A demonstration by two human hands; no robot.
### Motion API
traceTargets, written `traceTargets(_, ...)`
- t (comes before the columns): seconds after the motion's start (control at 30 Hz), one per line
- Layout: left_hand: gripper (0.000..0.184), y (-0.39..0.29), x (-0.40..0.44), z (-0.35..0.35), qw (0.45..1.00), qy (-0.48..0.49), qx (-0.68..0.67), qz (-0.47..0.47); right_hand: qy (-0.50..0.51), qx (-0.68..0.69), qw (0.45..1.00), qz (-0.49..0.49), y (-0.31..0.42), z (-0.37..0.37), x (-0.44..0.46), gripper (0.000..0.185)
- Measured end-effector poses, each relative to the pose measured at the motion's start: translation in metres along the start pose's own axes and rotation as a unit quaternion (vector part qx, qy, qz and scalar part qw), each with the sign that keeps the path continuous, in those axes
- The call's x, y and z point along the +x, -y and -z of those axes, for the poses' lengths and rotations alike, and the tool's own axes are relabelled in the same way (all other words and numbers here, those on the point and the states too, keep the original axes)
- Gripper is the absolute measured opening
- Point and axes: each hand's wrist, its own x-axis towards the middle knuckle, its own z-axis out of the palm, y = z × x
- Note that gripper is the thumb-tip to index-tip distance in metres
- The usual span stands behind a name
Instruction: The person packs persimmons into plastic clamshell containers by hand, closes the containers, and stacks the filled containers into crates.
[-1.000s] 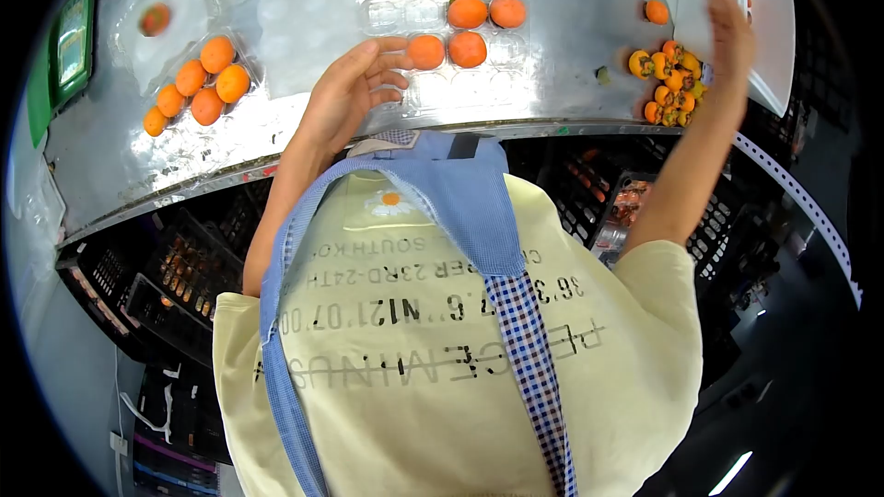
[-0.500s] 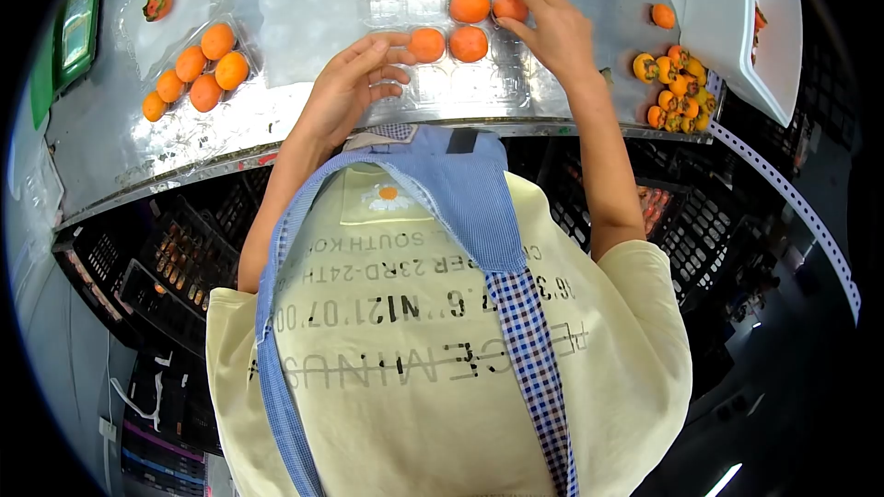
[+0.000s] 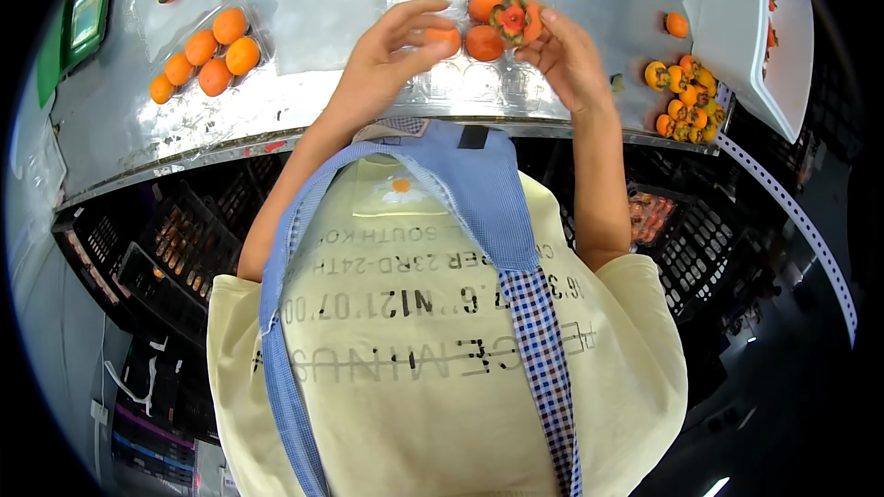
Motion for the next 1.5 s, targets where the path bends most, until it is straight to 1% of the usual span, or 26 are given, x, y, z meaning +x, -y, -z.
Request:
traceTargets(0.13, 0.057, -0.012, 0.006, -0.014, 0.995, 0.035, 0.036, -0.080, 0.061, 0.085, 0.994, -0.041, -0.010, -0.023, -0.007, 0.045)
traceTargets(0.23, 0.055, -0.010, 0.007, -0.013, 0.995, 0.053, 0.031, -0.075, 0.070, 0.104, 0.991, -0.045, -0.013, -0.033, -0.008, 0.046)
traceTargets(0.33, 0.051, -0.004, 0.006, -0.012, 0.998, 0.019, 0.019, -0.055, 0.088, 0.069, 0.993, -0.049, -0.014, -0.036, -0.007, 0.047)
traceTargets(0.43, 0.049, 0.003, 0.007, -0.009, 0.999, -0.008, -0.039, -0.015, 0.072, -0.019, 0.997, -0.027, -0.015, -0.040, -0.008, 0.050)
traceTargets(0.53, 0.047, 0.007, 0.008, -0.005, 0.997, -0.015, -0.071, -0.007, 0.050, -0.084, 0.995, -0.008, -0.017, -0.043, -0.009, 0.050)
traceTargets(0.63, 0.047, 0.008, 0.007, -0.005, 0.998, -0.029, -0.061, -0.004, 0.042, -0.163, 0.986, 0.018, -0.016, -0.041, -0.009, 0.047)
traceTargets(0.73, 0.043, 0.002, 0.005, -0.009, 0.994, -0.065, 0.083, -0.037, 0.003, -0.134, 0.989, 0.067, -0.017, -0.046, -0.008, 0.039)
traceTargets(0.77, 0.043, 0.002, 0.004, -0.011, 0.986, -0.086, 0.130, -0.064, 0.016, -0.135, 0.988, 0.068, -0.018, -0.046, -0.008, 0.040)
traceTargets(0.83, 0.044, 0.002, 0.004, -0.015, 0.959, -0.125, 0.224, -0.119, 0.043, -0.139, 0.987, 0.070, -0.020, -0.046, -0.008, 0.045)
traceTargets(0.93, 0.046, 0.000, 0.004, -0.014, 0.904, -0.138, 0.358, -0.187, 0.011, -0.197, 0.979, 0.060, -0.027, -0.049, -0.007, 0.051)
traceTargets(1.03, 0.049, 0.004, 0.006, -0.014, 0.872, -0.151, 0.403, -0.236, 0.029, -0.173, 0.983, 0.050, -0.025, -0.053, -0.007, 0.050)
traceTargets(1.13, 0.045, 0.002, 0.005, -0.015, 0.862, -0.143, 0.424, -0.238, 0.056, -0.124, 0.991, 0.013, -0.024, -0.050, -0.005, 0.045)
traceTargets(1.23, 0.048, 0.004, 0.005, -0.015, 0.876, -0.133, 0.410, -0.216, 0.063, -0.068, 0.995, -0.026, -0.026, -0.047, -0.006, 0.042)
traceTargets(1.33, 0.052, 0.007, 0.006, -0.014, 0.874, -0.125, 0.417, -0.215, 0.083, -0.032, 0.995, -0.041, -0.025, -0.048, -0.006, 0.042)
traceTargets(1.43, 0.056, -0.005, 0.004, -0.018, 0.901, -0.130, 0.362, -0.202, 0.051, 0.105, 0.993, -0.032, -0.025, -0.043, -0.007, 0.041)
traceTargets(1.5, 0.054, -0.006, 0.003, -0.016, 0.927, -0.130, 0.309, -0.168, 0.016, 0.124, 0.990, 0.068, -0.014, 0.004, 0.001, 0.041)
